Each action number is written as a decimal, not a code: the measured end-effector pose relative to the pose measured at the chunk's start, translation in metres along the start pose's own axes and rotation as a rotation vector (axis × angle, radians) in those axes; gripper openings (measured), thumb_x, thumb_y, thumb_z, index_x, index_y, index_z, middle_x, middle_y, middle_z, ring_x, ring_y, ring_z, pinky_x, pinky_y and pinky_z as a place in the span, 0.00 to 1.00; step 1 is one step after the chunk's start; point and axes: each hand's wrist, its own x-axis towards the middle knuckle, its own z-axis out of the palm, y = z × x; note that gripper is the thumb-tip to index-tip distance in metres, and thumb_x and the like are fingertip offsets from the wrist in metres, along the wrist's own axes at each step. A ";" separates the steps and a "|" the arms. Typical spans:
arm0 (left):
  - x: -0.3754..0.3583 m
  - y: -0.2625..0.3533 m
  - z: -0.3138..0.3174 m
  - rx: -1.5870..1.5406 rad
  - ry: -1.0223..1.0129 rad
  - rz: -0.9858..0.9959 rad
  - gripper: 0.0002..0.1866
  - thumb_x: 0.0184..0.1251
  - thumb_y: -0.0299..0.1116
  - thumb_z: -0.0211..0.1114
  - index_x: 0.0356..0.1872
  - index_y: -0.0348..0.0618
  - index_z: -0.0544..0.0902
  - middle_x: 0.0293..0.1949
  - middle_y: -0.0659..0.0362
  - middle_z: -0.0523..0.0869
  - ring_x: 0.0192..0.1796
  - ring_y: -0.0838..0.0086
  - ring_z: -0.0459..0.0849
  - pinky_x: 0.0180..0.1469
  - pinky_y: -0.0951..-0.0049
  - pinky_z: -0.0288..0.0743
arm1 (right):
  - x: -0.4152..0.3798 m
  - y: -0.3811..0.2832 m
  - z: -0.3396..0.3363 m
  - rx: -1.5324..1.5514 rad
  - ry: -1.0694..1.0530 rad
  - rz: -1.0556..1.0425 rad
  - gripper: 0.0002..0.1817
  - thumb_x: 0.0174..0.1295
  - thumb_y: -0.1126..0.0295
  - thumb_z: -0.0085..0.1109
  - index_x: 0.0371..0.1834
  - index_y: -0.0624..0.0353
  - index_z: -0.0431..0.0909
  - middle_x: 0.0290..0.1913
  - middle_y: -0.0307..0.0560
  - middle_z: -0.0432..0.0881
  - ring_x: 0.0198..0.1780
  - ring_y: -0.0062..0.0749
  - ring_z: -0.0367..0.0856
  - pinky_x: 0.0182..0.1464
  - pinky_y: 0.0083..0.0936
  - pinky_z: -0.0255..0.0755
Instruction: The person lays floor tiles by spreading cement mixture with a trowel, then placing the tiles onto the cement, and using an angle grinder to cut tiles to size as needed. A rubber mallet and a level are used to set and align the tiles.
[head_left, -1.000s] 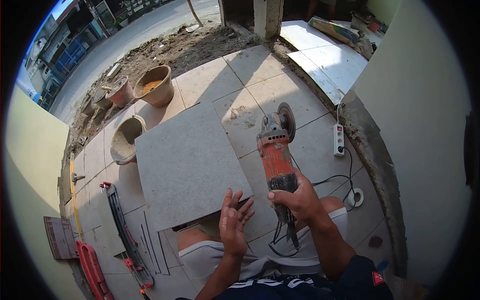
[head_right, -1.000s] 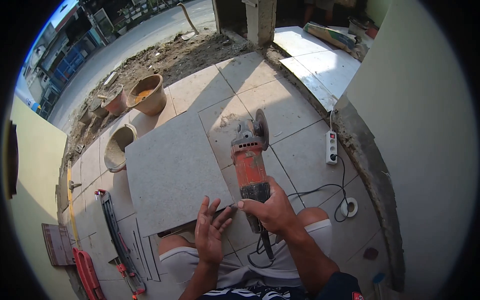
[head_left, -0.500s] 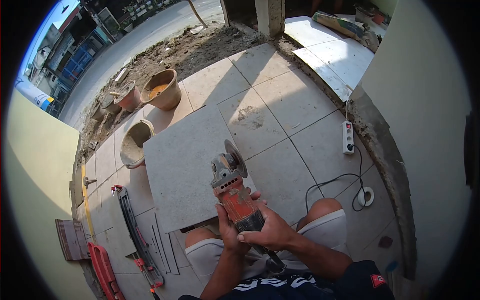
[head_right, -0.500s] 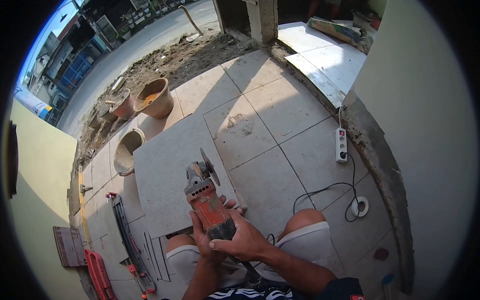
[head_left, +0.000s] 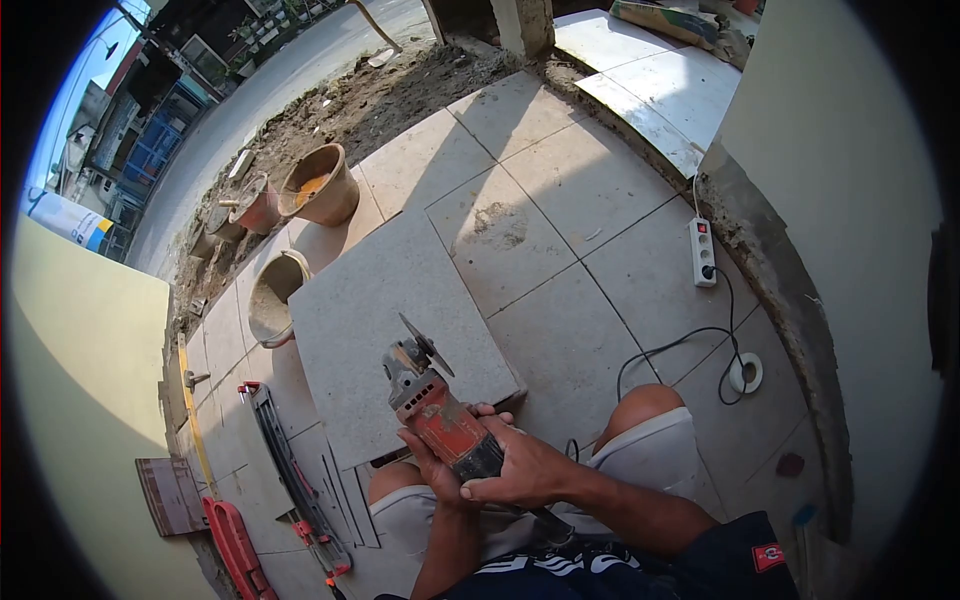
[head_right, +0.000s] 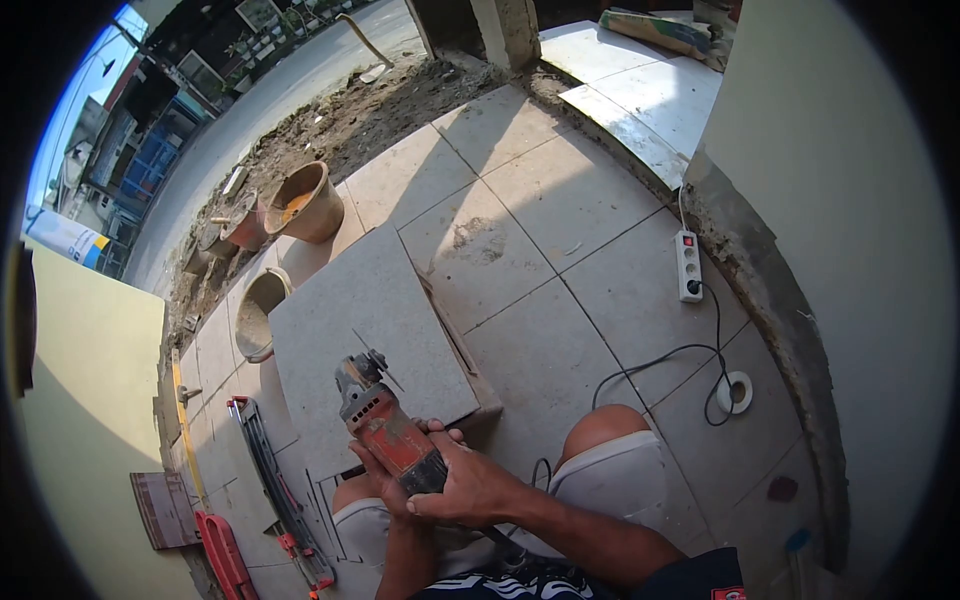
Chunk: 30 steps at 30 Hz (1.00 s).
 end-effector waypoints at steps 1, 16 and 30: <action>0.000 -0.001 0.002 0.001 0.020 0.013 0.50 0.73 0.79 0.43 0.68 0.35 0.71 0.57 0.40 0.84 0.58 0.41 0.85 0.59 0.43 0.84 | 0.000 0.000 -0.002 0.000 0.000 0.002 0.56 0.52 0.47 0.71 0.77 0.73 0.58 0.64 0.73 0.78 0.67 0.62 0.79 0.69 0.42 0.72; -0.007 0.010 -0.001 0.022 0.117 0.017 0.49 0.74 0.78 0.43 0.59 0.32 0.77 0.50 0.40 0.86 0.54 0.40 0.85 0.58 0.43 0.82 | 0.007 -0.004 0.005 0.045 -0.061 0.024 0.58 0.50 0.45 0.70 0.76 0.75 0.57 0.62 0.75 0.78 0.65 0.61 0.80 0.67 0.41 0.73; -0.008 0.025 -0.012 0.048 0.158 -0.019 0.44 0.77 0.75 0.40 0.65 0.40 0.71 0.47 0.40 0.87 0.47 0.45 0.90 0.51 0.43 0.87 | 0.014 0.007 0.029 -0.095 0.041 0.033 0.50 0.53 0.50 0.72 0.74 0.71 0.62 0.60 0.68 0.79 0.62 0.58 0.81 0.67 0.41 0.72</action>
